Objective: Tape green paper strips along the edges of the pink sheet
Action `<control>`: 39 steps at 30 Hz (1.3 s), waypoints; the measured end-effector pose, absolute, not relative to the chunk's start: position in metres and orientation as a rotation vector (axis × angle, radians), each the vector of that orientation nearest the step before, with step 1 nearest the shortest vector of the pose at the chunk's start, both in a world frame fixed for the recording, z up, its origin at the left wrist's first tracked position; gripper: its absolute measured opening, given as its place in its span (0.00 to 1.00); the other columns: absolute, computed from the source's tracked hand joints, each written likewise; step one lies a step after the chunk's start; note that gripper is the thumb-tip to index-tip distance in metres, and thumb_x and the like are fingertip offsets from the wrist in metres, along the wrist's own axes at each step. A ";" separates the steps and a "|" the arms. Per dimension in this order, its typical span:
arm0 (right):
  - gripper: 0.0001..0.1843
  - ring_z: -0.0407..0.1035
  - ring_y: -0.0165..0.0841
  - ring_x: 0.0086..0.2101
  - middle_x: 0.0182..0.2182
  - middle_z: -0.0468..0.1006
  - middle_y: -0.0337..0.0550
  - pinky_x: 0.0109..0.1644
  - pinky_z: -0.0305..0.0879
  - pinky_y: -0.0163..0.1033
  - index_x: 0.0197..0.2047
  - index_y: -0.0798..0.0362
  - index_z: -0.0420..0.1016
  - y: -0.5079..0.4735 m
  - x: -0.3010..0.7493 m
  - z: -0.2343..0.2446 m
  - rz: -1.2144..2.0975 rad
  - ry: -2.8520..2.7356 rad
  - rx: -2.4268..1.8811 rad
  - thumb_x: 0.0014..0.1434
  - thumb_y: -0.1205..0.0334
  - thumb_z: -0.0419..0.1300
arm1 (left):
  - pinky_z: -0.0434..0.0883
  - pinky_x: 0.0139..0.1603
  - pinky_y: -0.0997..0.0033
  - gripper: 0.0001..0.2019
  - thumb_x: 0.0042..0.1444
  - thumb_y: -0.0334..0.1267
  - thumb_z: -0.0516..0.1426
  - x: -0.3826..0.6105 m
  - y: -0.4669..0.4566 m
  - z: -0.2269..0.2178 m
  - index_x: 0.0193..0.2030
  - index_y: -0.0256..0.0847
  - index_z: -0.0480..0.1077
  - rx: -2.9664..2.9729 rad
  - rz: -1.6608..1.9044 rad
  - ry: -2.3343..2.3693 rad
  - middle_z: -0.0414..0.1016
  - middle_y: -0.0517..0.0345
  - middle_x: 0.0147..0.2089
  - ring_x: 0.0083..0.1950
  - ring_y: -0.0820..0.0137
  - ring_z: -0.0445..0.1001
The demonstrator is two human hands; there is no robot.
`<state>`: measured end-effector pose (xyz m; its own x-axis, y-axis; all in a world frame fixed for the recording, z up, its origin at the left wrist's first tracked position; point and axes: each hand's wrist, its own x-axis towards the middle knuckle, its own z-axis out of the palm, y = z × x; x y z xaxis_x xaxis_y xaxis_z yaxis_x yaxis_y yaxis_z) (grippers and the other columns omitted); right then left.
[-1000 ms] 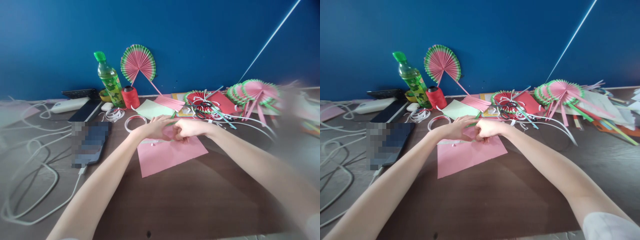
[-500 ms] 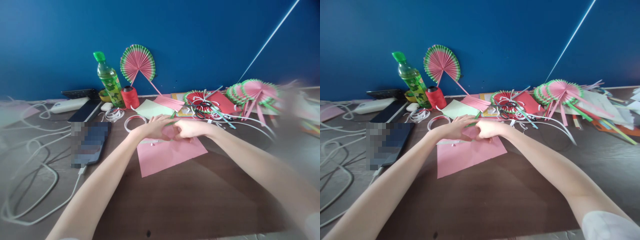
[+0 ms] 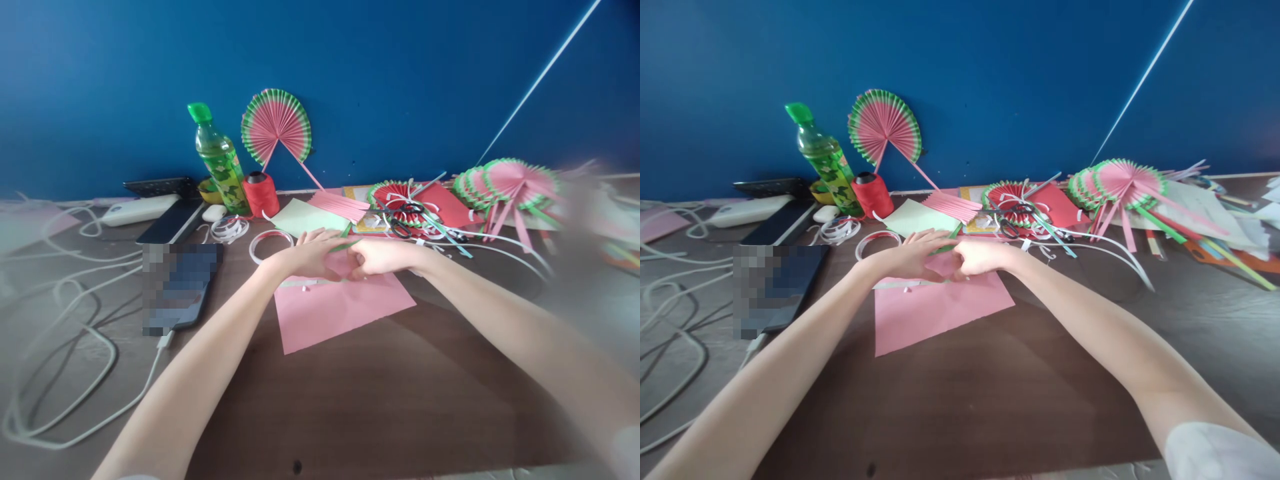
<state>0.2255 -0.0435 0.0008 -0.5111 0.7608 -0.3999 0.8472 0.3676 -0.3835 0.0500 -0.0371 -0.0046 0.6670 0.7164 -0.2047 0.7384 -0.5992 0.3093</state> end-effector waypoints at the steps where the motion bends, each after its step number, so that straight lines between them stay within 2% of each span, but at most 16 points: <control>1: 0.10 0.57 0.27 0.22 0.22 0.64 0.36 0.24 0.50 0.35 0.25 0.53 0.61 -0.044 0.225 0.001 -0.836 2.479 1.451 0.46 0.57 0.59 | 0.44 0.65 0.45 0.38 0.45 0.46 0.59 0.050 -0.037 -0.005 0.64 0.54 0.52 2.518 -0.078 1.145 0.44 0.56 0.71 0.70 0.52 0.39; 4: 0.09 0.58 0.27 0.22 0.21 0.64 0.36 0.24 0.50 0.35 0.24 0.53 0.62 -0.044 0.225 0.002 -0.868 2.494 1.417 0.46 0.59 0.58 | 0.44 0.65 0.44 0.38 0.45 0.47 0.59 0.049 -0.037 -0.006 0.64 0.55 0.52 2.519 -0.076 1.146 0.44 0.57 0.70 0.70 0.52 0.39; 12: 0.07 0.65 0.30 0.26 0.26 0.73 0.40 0.27 0.54 0.34 0.27 0.54 0.68 -0.043 0.227 0.000 -0.948 2.498 1.402 0.46 0.59 0.58 | 0.43 0.66 0.46 0.39 0.45 0.48 0.59 0.048 -0.035 -0.008 0.65 0.55 0.50 2.531 -0.092 1.146 0.44 0.57 0.71 0.70 0.54 0.38; 34: 0.07 0.65 0.29 0.26 0.26 0.74 0.41 0.28 0.56 0.34 0.29 0.56 0.71 -0.041 0.228 -0.004 -0.971 2.559 1.337 0.47 0.62 0.57 | 0.43 0.66 0.47 0.40 0.45 0.49 0.59 0.047 -0.033 -0.008 0.65 0.53 0.50 2.515 -0.101 1.143 0.44 0.58 0.70 0.70 0.52 0.39; 39: 0.06 0.62 0.28 0.25 0.24 0.71 0.39 0.27 0.54 0.33 0.27 0.56 0.70 -0.042 0.227 -0.003 -0.938 2.598 1.343 0.46 0.62 0.58 | 0.46 0.65 0.49 0.36 0.45 0.50 0.58 0.047 -0.030 -0.012 0.62 0.50 0.55 2.527 -0.084 1.123 0.47 0.55 0.69 0.69 0.52 0.41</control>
